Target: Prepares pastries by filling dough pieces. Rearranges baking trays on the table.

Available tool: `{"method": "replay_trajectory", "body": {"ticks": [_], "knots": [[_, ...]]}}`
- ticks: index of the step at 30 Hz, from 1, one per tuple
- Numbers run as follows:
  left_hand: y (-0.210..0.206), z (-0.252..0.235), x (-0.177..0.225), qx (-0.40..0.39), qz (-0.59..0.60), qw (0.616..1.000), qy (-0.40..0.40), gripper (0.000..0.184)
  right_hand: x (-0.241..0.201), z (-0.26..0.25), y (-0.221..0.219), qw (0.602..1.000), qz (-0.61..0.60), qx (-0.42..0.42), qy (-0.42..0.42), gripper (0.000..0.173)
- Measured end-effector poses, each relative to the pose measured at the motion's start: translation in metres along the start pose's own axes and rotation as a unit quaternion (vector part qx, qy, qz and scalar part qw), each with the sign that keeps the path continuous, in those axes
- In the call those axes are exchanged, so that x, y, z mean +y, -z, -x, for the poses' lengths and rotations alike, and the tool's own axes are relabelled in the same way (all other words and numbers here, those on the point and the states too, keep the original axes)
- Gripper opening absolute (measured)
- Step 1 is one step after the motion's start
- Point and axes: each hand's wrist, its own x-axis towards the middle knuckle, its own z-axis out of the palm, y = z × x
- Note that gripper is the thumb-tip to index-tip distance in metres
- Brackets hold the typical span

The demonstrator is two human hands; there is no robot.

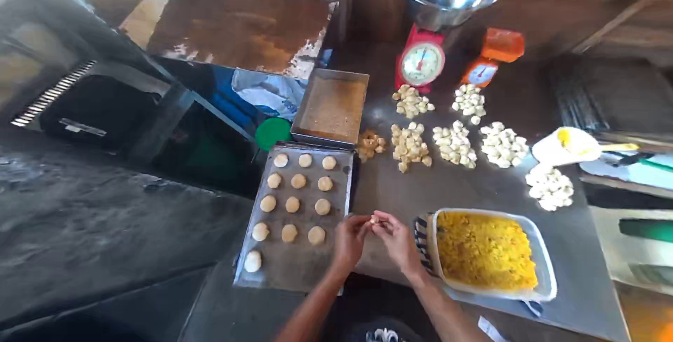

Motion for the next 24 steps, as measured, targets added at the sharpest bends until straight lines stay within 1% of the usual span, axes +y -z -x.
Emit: {"method": "replay_trajectory", "body": {"ticks": [2, 4, 5, 6, 7, 8, 9, 10, 11, 13, 14, 15, 16, 17, 18, 19, 20, 21, 22, 23, 24], "knots": [[-0.028, 0.004, 0.013, -0.049, 0.019, 0.999, -0.013, 0.020, 0.012, 0.021, 0.025, 0.997, 0.041, 0.060, 0.012, 0.026], [-0.053, 0.010, 0.024, -0.086, 0.055, 0.994, -0.030, 0.019, 0.014, 0.036, 0.055, 0.996, 0.040, 0.083, -0.001, 0.021], [-0.064, 0.012, 0.028, -0.104, 0.065, 0.992, -0.040, 0.019, 0.010, 0.042, 0.069, 0.996, -0.008, 0.087, -0.033, 0.021], [-0.073, 0.013, 0.032, -0.126, 0.069, 0.989, -0.048, 0.020, 0.007, 0.049, 0.081, 0.988, -0.102, 0.094, -0.072, 0.022], [-0.080, 0.012, 0.035, -0.152, 0.070, 0.985, -0.053, 0.020, 0.007, 0.057, 0.091, 0.965, -0.212, 0.110, -0.108, 0.027], [-0.088, 0.011, 0.037, -0.182, 0.077, 0.979, -0.053, 0.019, 0.012, 0.066, 0.098, 0.940, -0.290, 0.129, -0.123, 0.029], [-0.095, 0.009, 0.038, -0.219, 0.103, 0.969, -0.042, 0.018, 0.020, 0.076, 0.102, 0.929, -0.320, 0.145, -0.119, 0.028], [-0.101, 0.008, 0.038, -0.259, 0.146, 0.955, -0.008, 0.018, 0.029, 0.086, 0.104, 0.930, -0.317, 0.150, -0.108, 0.026], [-0.106, 0.010, 0.038, -0.291, 0.183, 0.938, 0.043, 0.017, 0.037, 0.097, 0.106, 0.937, -0.301, 0.146, -0.104, 0.023], [-0.115, 0.016, 0.036, -0.337, 0.215, 0.905, 0.145, 0.014, 0.045, 0.115, 0.118, 0.929, -0.327, 0.097, -0.144, 0.021], [-0.120, 0.019, 0.033, -0.352, 0.225, 0.891, 0.179, 0.013, 0.047, 0.119, 0.130, 0.914, -0.362, 0.056, -0.177, 0.020], [-0.127, 0.020, 0.031, -0.358, 0.233, 0.883, 0.195, 0.012, 0.050, 0.119, 0.147, 0.897, -0.390, 0.015, -0.206, 0.018], [-0.135, 0.021, 0.028, -0.356, 0.231, 0.885, 0.190, 0.013, 0.054, 0.116, 0.166, 0.893, -0.394, -0.005, -0.217, 0.016], [-0.143, 0.020, 0.025, -0.353, 0.209, 0.898, 0.159, 0.017, 0.059, 0.109, 0.188, 0.903, -0.371, 0.009, -0.214, 0.015], [-0.153, 0.017, 0.021, -0.353, 0.153, 0.917, 0.101, 0.024, 0.065, 0.099, 0.212, 0.924, -0.320, 0.055, -0.203, 0.015], [-0.161, 0.012, 0.016, -0.354, 0.063, 0.932, 0.031, 0.028, 0.077, 0.086, 0.237, 0.948, -0.233, 0.115, -0.186, 0.018], [-0.170, 0.008, 0.013, -0.352, -0.028, 0.935, -0.028, 0.031, 0.096, 0.072, 0.261, 0.964, -0.108, 0.176, -0.168, 0.022], [-0.178, 0.004, 0.010, -0.351, -0.102, 0.927, -0.082, 0.033, 0.113, 0.059, 0.283, 0.962, 0.037, 0.224, -0.152, 0.026], [-0.185, 0.002, 0.007, -0.353, -0.155, 0.915, -0.121, 0.033, 0.125, 0.046, 0.298, 0.943, 0.154, 0.262, -0.136, 0.027], [-0.191, 0.001, 0.005, -0.355, -0.189, 0.904, -0.146, 0.033, 0.130, 0.033, 0.305, 0.922, 0.232, 0.280, -0.135, 0.026], [-0.195, 0.001, 0.003, -0.355, -0.210, 0.897, -0.160, 0.033, 0.132, 0.023, 0.303, 0.907, 0.285, 0.275, -0.146, 0.028]]}}
